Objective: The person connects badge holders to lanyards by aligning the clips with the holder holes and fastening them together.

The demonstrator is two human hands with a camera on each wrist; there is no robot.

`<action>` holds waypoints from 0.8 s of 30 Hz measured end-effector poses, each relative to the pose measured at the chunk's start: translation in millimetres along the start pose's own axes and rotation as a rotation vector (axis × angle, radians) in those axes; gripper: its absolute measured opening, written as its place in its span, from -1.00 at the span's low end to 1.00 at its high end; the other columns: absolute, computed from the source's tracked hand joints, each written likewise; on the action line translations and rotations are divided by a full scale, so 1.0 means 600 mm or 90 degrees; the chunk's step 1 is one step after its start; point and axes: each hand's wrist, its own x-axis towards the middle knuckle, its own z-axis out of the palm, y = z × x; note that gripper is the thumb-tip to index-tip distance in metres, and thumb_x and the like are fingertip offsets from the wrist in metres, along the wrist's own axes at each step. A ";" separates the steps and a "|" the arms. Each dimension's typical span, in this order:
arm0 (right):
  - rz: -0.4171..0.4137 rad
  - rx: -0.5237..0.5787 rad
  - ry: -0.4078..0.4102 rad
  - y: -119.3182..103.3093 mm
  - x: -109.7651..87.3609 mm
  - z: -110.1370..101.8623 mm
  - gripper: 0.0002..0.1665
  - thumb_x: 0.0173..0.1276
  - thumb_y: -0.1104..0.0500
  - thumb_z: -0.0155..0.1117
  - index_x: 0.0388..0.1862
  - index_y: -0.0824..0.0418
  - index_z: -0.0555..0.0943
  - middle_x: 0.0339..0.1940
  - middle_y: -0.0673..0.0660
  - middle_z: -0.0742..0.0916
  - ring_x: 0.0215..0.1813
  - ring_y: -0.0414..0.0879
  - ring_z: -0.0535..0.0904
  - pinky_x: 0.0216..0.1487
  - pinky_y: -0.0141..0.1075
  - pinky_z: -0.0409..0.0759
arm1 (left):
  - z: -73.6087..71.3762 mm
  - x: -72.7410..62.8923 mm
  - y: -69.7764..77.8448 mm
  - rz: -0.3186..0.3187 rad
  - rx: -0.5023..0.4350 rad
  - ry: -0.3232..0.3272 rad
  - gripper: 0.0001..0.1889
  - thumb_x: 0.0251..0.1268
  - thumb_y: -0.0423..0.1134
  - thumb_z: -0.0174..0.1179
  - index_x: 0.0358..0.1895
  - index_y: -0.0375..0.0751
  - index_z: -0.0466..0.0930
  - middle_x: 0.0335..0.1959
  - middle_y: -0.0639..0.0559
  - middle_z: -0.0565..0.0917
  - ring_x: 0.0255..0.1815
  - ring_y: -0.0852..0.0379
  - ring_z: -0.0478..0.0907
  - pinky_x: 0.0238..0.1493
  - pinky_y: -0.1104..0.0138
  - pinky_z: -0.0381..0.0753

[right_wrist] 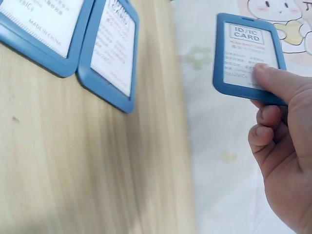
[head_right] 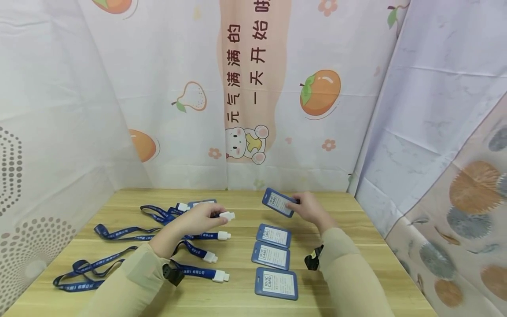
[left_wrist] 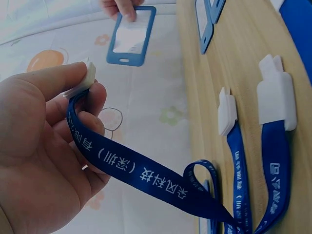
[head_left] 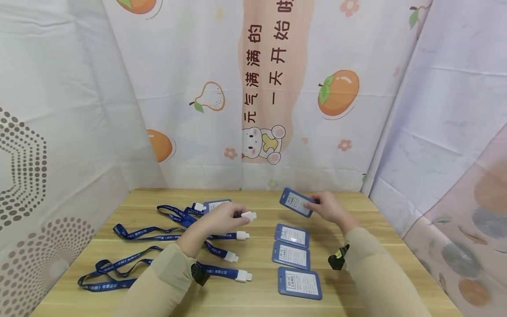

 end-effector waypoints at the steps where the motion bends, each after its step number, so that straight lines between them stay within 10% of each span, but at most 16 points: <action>1: -0.004 0.003 0.007 -0.002 -0.002 -0.003 -0.78 0.45 0.10 0.38 -0.37 0.19 0.72 -0.45 0.03 0.72 -0.43 -0.09 0.49 -0.40 -0.23 0.44 | -0.002 0.000 0.001 0.003 0.001 0.003 -0.85 0.52 -0.01 0.19 -0.14 0.06 0.66 -0.40 0.17 0.62 -0.46 0.16 0.49 -0.39 0.24 0.51; 24: -0.049 0.035 0.039 -0.044 -0.043 -0.060 -0.77 0.48 -0.01 0.34 -0.24 0.11 0.76 -0.36 -0.01 0.76 -0.36 -0.07 0.54 -0.39 -0.25 0.47 | -0.026 -0.016 0.015 0.013 0.001 -0.003 -0.78 0.54 -0.06 0.18 0.04 -0.03 0.67 -0.38 0.14 0.64 -0.48 0.15 0.56 -0.48 0.26 0.56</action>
